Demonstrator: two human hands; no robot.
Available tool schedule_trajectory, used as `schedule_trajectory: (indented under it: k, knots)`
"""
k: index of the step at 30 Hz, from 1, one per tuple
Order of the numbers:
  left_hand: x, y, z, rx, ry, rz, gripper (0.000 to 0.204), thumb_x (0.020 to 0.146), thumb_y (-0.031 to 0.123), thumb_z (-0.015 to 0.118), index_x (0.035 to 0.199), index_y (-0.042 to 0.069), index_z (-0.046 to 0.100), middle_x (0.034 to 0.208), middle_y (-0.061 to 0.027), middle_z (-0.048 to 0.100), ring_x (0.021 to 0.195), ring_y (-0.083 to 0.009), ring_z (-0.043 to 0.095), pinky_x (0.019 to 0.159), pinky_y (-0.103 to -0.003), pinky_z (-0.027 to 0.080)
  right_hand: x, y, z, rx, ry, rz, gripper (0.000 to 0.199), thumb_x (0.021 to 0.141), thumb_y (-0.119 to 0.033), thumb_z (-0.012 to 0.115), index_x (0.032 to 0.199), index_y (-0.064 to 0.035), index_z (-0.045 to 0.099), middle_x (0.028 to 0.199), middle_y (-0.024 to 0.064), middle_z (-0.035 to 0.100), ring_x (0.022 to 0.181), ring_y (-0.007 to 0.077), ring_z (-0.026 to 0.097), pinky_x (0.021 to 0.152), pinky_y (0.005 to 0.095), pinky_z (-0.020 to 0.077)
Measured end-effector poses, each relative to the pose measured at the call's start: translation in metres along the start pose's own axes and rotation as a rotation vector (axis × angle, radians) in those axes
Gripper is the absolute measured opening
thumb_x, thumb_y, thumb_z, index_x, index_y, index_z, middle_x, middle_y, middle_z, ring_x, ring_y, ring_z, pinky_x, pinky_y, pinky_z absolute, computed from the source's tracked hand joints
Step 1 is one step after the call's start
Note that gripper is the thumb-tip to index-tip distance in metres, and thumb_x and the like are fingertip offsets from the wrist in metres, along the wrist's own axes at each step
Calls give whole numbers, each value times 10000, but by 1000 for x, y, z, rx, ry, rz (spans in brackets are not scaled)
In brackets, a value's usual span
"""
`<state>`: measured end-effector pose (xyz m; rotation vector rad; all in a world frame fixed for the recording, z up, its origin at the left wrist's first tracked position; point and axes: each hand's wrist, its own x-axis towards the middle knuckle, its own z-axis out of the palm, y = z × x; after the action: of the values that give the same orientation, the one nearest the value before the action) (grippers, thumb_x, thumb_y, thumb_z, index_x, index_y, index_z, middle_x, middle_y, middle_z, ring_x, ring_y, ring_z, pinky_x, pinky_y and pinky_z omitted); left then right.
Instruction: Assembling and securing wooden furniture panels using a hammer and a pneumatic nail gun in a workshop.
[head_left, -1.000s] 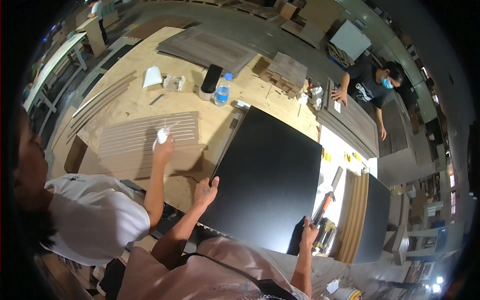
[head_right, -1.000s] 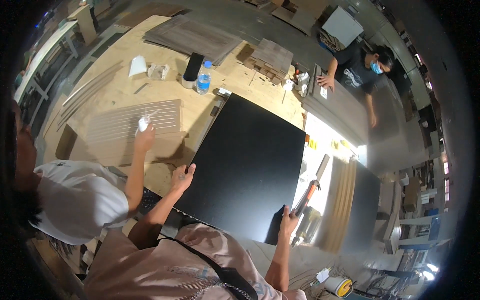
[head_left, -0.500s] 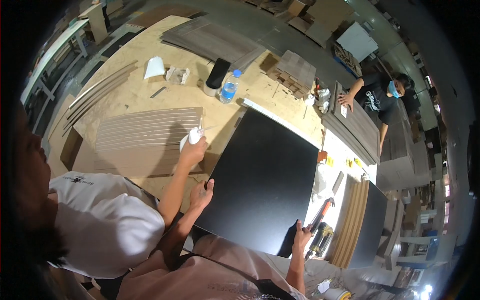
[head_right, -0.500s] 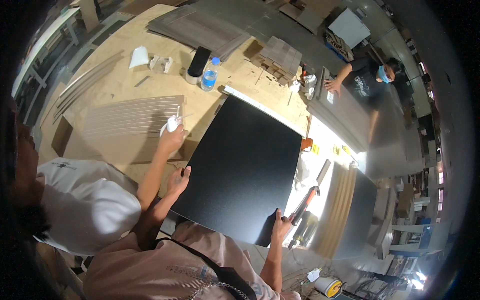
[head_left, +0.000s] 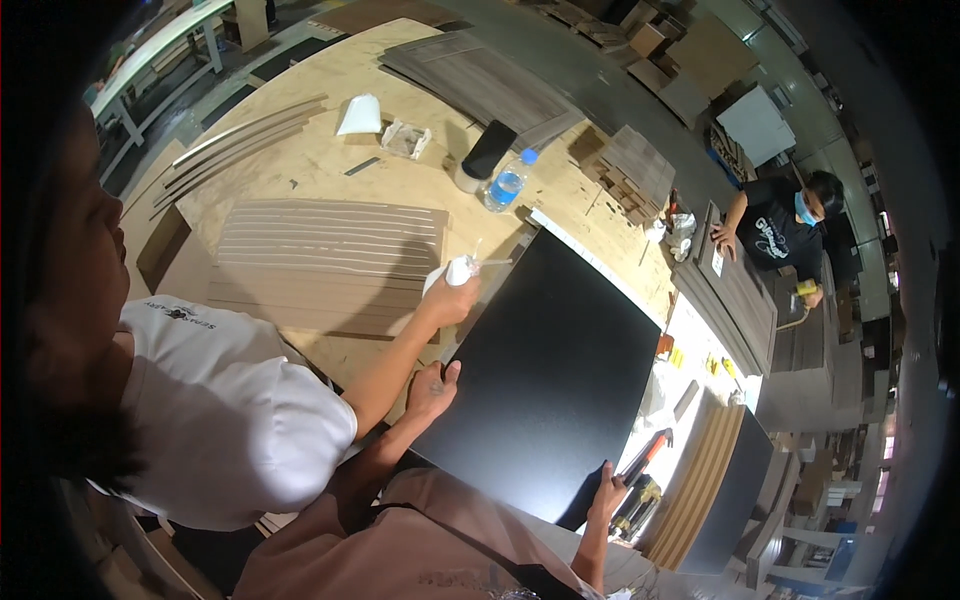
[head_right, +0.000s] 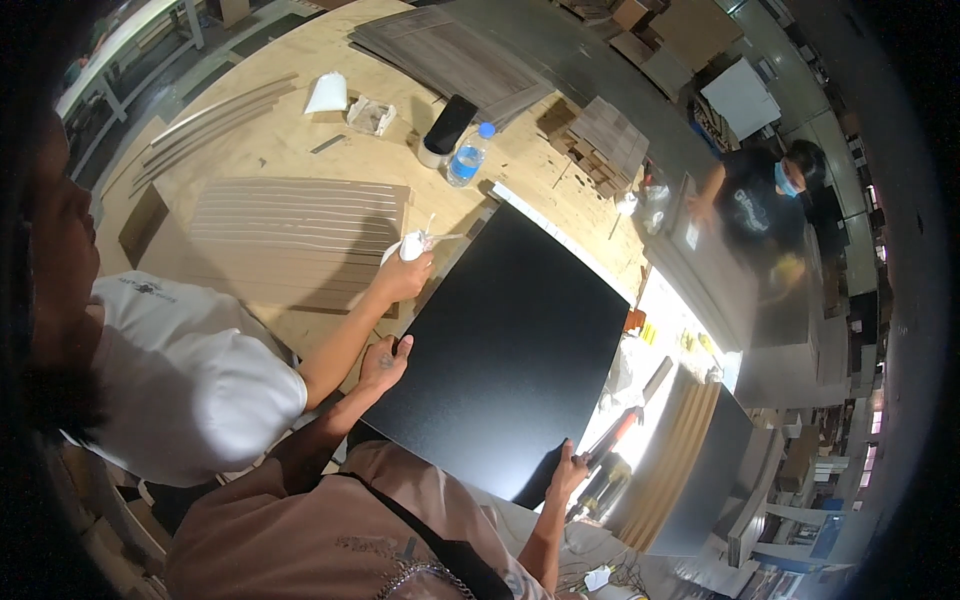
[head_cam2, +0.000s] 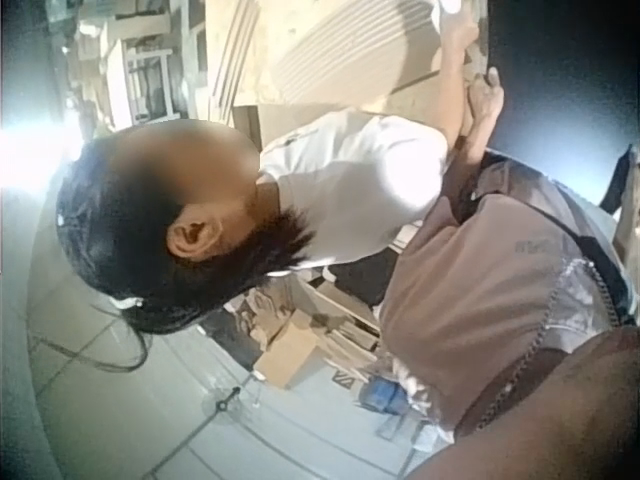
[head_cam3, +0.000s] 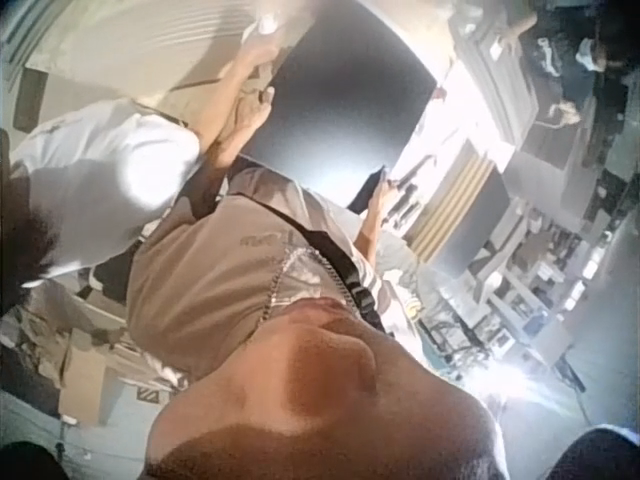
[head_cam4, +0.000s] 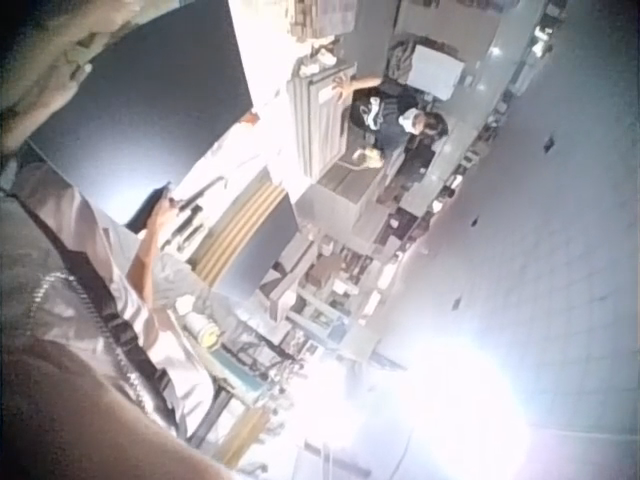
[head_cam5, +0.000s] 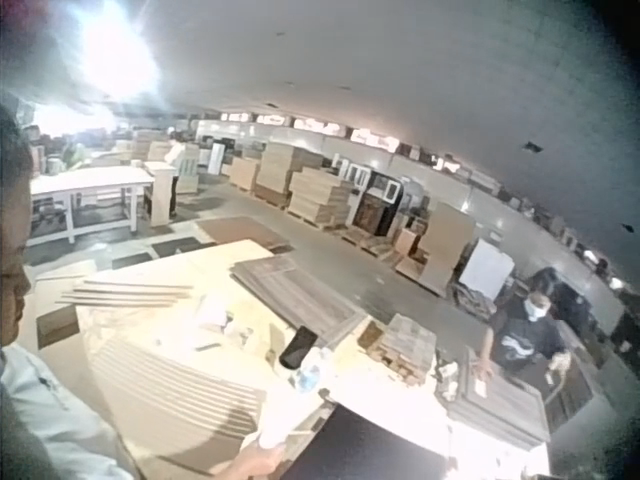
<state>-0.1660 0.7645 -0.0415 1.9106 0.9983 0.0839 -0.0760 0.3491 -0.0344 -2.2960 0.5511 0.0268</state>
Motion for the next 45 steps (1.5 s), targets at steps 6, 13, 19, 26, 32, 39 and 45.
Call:
schedule_trajectory:
  k: [6, 13, 19, 26, 32, 39, 45]
  knots:
    - [-1, 7, -1, -10, -16, -36, 472, 945, 406, 509, 860, -51, 592, 823, -291, 619, 835, -460, 599, 749, -473, 467, 0, -8, -3, -112, -32, 28, 604, 856, -379, 695, 873, 215, 590, 866, 234, 620, 796, 221, 504, 771, 355, 440]
    - [-1, 3, 3, -7, 4, 70, 412, 935, 367, 523, 892, -38, 586, 770, -283, 612, 814, -460, 601, 719, -494, 468, 15, 25, 8, -152, 31, -47, 698, 848, -481, 655, 1006, 197, 608, 1123, 361, 587, 1088, 375, 567, 944, 420, 411]
    - [1, -10, 16, 69, 61, 176, 360, 926, 299, 545, 884, -54, 604, 759, -279, 603, 774, -462, 589, 696, -475, 480, 27, 42, 7, -290, -14, -139, 596, 842, -475, 654, 1027, 92, 661, 1124, 402, 559, 1172, 464, 510, 1025, 434, 376]
    - [14, -4, 47, 365, 48, 280, 628, 885, 271, 557, 1309, -148, 359, 1266, -326, 447, 1167, -465, 445, 974, -513, 378, 29, 27, 29, -414, -71, -369, 394, 784, -335, 728, 913, 31, 658, 806, 207, 678, 825, 370, 656, 794, 415, 495]
    - [20, 0, 73, 220, 189, 277, 539, 797, 184, 622, 1149, -175, 427, 1076, -319, 508, 1004, -433, 494, 910, -496, 398, 16, 12, 49, -351, -28, -191, 358, 700, -260, 796, 894, 5, 654, 866, 208, 685, 843, 370, 661, 770, 419, 504]
    - [21, -1, 81, 327, 219, 379, 525, 822, 180, 601, 1163, -188, 444, 1037, -358, 540, 945, -480, 536, 860, -495, 439, 27, 15, 59, -328, 7, -137, 465, 649, -378, 834, 867, -6, 658, 843, 184, 694, 816, 353, 672, 732, 410, 519]
    - [10, 3, 73, 352, 170, 337, 622, 905, 185, 548, 1329, -201, 309, 1275, -421, 429, 1165, -508, 470, 1036, -456, 376, 15, -10, 61, -419, -35, 29, 638, 628, -451, 845, 956, 37, 596, 985, 230, 634, 866, 381, 650, 782, 438, 520]
